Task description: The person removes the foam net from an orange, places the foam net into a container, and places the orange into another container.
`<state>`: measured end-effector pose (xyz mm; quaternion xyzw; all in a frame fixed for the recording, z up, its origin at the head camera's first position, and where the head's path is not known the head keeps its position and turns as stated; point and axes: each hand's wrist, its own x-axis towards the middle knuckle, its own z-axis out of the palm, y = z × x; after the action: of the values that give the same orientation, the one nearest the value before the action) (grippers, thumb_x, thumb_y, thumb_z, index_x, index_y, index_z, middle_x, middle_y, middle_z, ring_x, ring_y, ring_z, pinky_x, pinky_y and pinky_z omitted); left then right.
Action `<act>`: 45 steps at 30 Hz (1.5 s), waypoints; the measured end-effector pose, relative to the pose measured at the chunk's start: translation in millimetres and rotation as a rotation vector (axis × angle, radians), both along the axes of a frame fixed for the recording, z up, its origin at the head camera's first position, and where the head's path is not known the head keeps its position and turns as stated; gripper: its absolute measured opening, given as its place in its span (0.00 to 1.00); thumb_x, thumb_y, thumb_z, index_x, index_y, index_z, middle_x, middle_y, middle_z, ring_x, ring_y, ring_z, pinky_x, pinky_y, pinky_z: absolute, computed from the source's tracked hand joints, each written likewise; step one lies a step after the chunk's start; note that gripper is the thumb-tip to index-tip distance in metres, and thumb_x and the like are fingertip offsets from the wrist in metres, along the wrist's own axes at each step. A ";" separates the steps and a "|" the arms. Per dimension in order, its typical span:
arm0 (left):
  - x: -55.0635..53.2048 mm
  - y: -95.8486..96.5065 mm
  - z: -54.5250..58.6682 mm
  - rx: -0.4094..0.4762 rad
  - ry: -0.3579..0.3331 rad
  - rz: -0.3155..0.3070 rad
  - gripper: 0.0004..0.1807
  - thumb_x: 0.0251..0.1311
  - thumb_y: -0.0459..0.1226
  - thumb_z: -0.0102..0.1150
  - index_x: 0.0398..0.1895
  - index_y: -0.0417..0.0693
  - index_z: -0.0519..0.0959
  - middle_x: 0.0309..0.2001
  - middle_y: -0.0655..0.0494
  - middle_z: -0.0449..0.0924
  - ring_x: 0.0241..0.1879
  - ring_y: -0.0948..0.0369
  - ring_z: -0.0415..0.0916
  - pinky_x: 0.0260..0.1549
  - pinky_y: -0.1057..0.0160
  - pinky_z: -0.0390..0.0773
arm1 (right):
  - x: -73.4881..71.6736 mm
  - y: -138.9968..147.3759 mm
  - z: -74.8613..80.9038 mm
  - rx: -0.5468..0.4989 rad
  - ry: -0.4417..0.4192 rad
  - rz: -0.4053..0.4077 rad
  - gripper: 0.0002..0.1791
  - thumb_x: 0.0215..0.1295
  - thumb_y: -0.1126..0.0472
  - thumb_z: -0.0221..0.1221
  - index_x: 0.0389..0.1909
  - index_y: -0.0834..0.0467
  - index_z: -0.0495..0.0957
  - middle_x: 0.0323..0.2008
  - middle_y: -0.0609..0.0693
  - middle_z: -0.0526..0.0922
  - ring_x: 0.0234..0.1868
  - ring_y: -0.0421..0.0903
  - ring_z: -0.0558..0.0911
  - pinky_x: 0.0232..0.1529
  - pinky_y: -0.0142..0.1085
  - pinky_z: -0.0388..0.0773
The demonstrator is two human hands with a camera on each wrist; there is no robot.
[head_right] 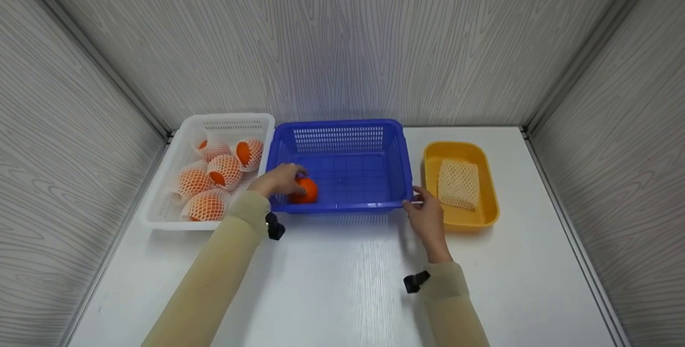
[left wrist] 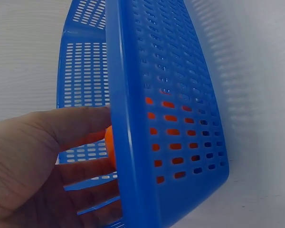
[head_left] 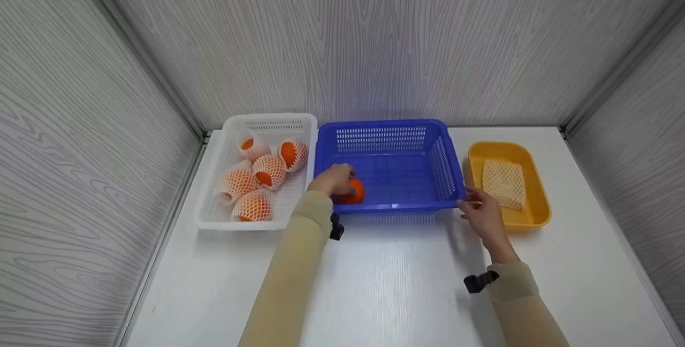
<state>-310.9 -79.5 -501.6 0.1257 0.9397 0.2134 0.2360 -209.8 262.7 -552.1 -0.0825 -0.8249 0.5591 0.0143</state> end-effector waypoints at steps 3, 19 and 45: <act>1.5 -3.6 2.1 0.031 -0.005 -0.009 0.28 0.60 0.38 0.64 0.64 0.43 0.73 0.62 0.44 0.72 0.58 0.52 0.70 0.59 0.51 0.69 | 0.4 -0.7 1.9 0.014 0.005 -0.011 0.28 0.68 0.64 0.59 0.66 0.69 0.66 0.56 0.67 0.73 0.51 0.55 0.76 0.46 0.36 0.79; 20.5 -33.2 22.6 0.178 0.156 -0.037 0.31 0.61 0.43 0.66 0.66 0.43 0.71 0.62 0.46 0.73 0.63 0.50 0.68 0.63 0.51 0.65 | 11.0 -23.2 31.2 0.106 0.151 -0.009 0.30 0.65 0.64 0.62 0.66 0.69 0.66 0.63 0.66 0.66 0.65 0.62 0.66 0.66 0.55 0.62; 58.9 -136.1 26.4 0.223 0.269 0.254 0.36 0.56 0.44 0.70 0.67 0.46 0.70 0.62 0.46 0.73 0.57 0.46 0.72 0.56 0.45 0.71 | 27.0 -121.4 40.7 -0.043 0.236 0.324 0.29 0.61 0.66 0.66 0.63 0.64 0.72 0.60 0.59 0.74 0.57 0.56 0.75 0.55 0.52 0.74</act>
<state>-251.9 -215.6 -475.2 0.0591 0.9416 0.3254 0.0642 -182.8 141.3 -511.4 0.1171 -0.8079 0.5773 0.0193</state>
